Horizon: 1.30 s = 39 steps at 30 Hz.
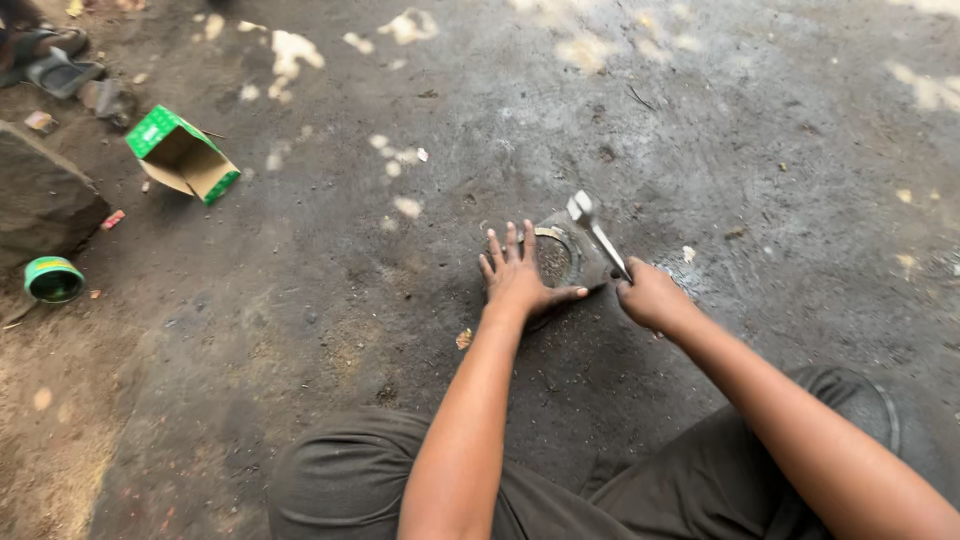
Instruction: The person uses a wrench to scrape debris and dirt off a metal ring component by hand while sitting on the ground.
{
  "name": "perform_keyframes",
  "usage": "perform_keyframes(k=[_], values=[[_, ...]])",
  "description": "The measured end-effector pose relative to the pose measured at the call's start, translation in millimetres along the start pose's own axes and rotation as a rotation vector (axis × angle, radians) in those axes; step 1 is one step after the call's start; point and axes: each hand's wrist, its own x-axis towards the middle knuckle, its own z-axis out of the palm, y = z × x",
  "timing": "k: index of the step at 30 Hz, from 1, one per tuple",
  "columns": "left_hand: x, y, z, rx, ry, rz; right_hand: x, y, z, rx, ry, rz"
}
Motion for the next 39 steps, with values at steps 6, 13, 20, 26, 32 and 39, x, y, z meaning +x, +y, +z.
perform_keyframes(k=[6, 13, 20, 26, 32, 39], values=[[10, -15, -5, 0.014, 0.019, 0.004, -2, 11, -39, 0.249, -0.07, 0.023], [23, -15, -3, -0.052, -0.039, -0.03, -28, 9, -35, -0.263, 0.155, -0.025], [27, -17, 14, -0.117, 0.091, 0.153, 8, 25, -31, -0.326, 0.037, -0.087], [24, -15, 21, -0.061, 0.073, 0.144, 15, 14, -44, 0.067, -0.278, 0.026], [20, -10, 12, -0.005, 0.024, 0.107, 23, 10, -33, -0.049, -0.103, -0.136], [25, -12, 16, 0.033, 0.03, 0.135, 11, -22, -26, -0.214, 0.151, -0.008]])
